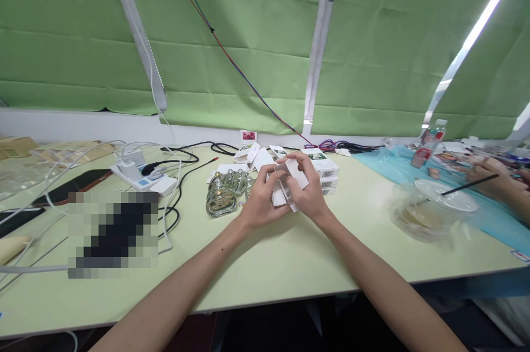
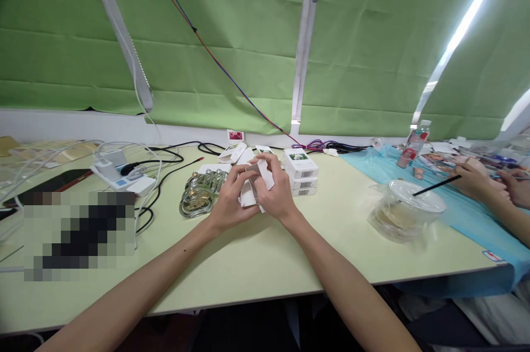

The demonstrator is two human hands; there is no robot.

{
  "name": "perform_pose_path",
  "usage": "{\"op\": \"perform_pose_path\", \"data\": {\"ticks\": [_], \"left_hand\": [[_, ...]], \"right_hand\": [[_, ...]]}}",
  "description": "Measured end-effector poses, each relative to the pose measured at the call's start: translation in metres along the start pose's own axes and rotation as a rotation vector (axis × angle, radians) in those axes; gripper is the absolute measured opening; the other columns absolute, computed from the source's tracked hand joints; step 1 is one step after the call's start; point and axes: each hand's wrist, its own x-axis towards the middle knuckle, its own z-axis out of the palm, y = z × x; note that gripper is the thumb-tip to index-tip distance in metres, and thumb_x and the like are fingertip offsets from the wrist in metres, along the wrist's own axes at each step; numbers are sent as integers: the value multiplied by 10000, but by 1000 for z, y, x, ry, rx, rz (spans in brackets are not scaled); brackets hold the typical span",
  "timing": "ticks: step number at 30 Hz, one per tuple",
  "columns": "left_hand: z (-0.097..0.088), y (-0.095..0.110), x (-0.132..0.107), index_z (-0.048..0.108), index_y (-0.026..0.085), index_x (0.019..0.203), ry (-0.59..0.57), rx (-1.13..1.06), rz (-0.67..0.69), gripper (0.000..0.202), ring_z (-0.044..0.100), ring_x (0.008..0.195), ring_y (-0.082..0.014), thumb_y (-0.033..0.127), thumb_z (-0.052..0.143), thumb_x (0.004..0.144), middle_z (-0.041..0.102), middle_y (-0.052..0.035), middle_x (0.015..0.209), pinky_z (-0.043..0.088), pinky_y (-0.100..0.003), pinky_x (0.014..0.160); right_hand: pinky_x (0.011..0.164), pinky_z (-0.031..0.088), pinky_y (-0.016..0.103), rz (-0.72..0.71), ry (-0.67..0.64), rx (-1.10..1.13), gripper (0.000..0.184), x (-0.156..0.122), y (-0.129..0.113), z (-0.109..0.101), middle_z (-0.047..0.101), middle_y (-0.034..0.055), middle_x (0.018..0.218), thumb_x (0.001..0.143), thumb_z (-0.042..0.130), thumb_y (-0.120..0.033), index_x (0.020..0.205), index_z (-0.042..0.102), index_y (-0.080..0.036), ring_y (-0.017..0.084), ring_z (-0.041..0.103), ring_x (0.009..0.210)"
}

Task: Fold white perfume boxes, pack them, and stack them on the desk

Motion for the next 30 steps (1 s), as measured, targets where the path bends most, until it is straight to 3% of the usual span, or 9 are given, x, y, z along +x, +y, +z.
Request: {"op": "perform_pose_path", "data": {"ticks": [30], "left_hand": [[1, -2, -1, 500, 203, 1223, -6, -6, -8, 568, 583, 1148, -290, 199, 740, 709, 502, -144, 1236, 541, -412, 900]], "right_hand": [[821, 478, 350, 28, -12, -14, 363, 0, 2, 1, 701, 52, 1105, 817, 491, -124, 1165, 531, -219, 211, 626, 998]]}}
